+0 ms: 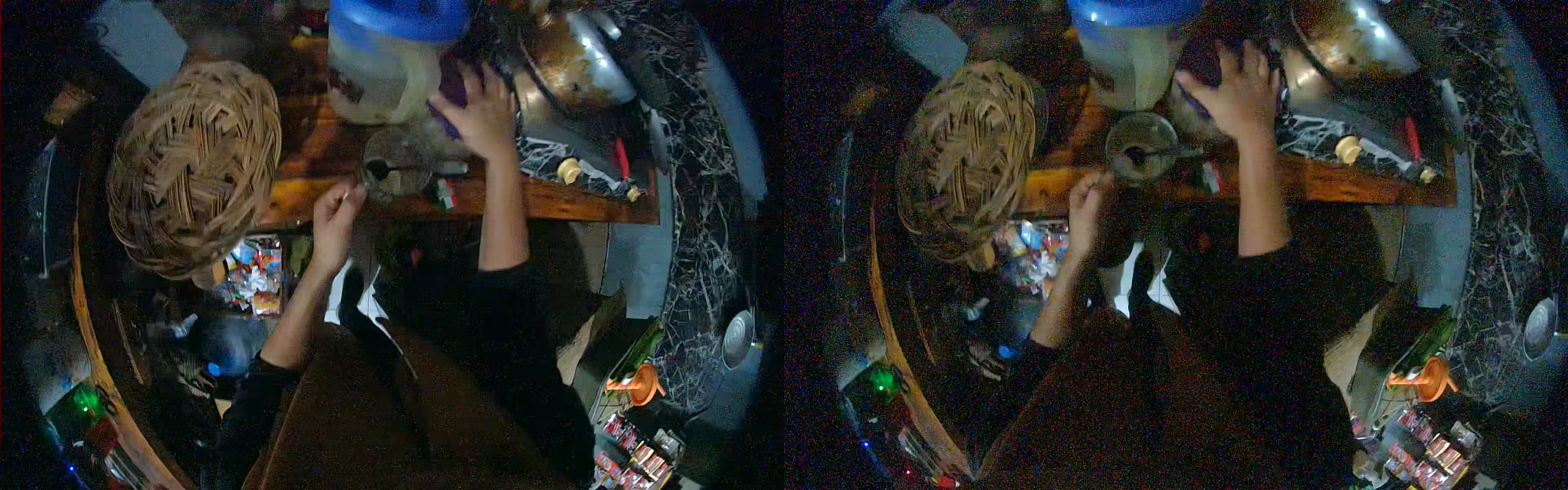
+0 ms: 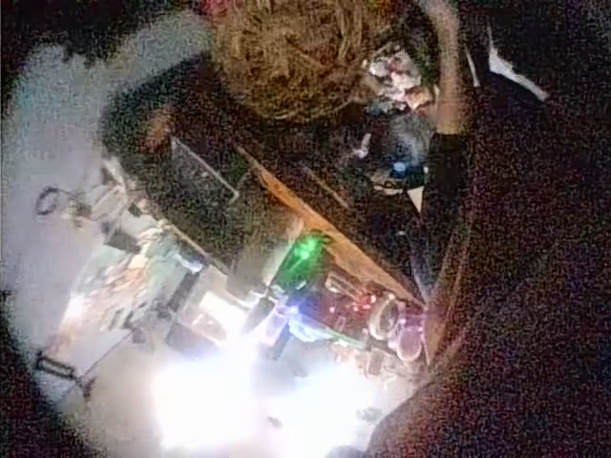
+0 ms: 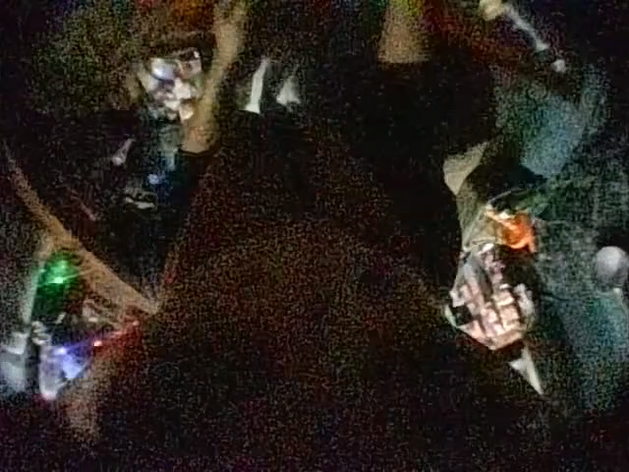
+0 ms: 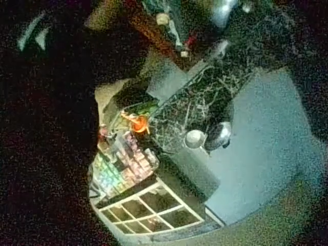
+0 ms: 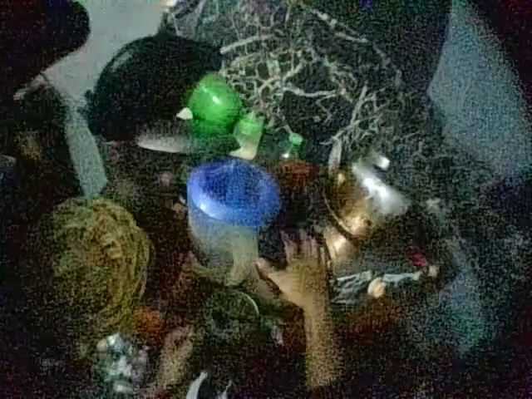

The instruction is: The recorder prepares an iced coffee drink from a sachet.

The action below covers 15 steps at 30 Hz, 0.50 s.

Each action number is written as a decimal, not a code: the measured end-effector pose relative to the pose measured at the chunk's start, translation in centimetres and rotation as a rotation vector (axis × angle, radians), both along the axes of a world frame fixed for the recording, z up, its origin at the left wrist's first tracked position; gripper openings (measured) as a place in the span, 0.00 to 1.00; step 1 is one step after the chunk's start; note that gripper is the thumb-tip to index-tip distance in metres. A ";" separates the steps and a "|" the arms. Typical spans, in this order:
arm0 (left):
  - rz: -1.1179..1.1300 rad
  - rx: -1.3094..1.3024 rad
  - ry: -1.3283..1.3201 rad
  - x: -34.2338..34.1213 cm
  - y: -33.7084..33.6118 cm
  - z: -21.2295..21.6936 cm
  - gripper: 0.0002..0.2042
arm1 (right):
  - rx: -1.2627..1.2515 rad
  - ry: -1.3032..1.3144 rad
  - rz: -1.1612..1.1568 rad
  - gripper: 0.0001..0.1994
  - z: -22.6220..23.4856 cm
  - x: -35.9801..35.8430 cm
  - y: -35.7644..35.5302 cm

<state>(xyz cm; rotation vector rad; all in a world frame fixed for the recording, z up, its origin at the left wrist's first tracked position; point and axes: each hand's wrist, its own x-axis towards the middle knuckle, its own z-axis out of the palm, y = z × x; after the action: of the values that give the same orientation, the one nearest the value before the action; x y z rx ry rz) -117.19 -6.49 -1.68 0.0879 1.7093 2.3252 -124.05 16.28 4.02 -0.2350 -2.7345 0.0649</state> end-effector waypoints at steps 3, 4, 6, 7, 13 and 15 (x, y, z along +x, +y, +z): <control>0.026 0.085 -0.005 1.2 -0.7 0.6 0.15 | 0.000 0.012 0.037 0.40 -0.3 -0.4 -0.9; 0.030 0.066 -0.017 1.7 -1.0 1.2 0.14 | -0.016 0.032 0.067 0.40 -0.2 -0.4 -0.9; 0.122 0.202 0.130 3.1 -1.7 0.1 0.14 | -0.006 0.020 0.067 0.37 0.2 -0.1 -1.1; 0.052 0.160 0.033 4.4 -2.7 0.0 0.15 | -0.001 0.006 0.047 0.37 0.2 0.2 -1.1; -0.121 0.022 -0.115 10.2 -10.8 0.5 0.15 | 0.099 0.011 -0.084 0.36 -0.4 0.8 2.1; -0.144 0.018 0.090 11.4 -13.0 -0.5 0.15 | 0.232 -0.040 -0.058 0.36 -1.1 0.0 7.6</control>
<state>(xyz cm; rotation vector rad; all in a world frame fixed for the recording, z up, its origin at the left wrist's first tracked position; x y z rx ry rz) -105.75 -19.50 -2.14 0.3133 1.6640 2.2628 -124.00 23.92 2.90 -0.2512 -2.7420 -0.2740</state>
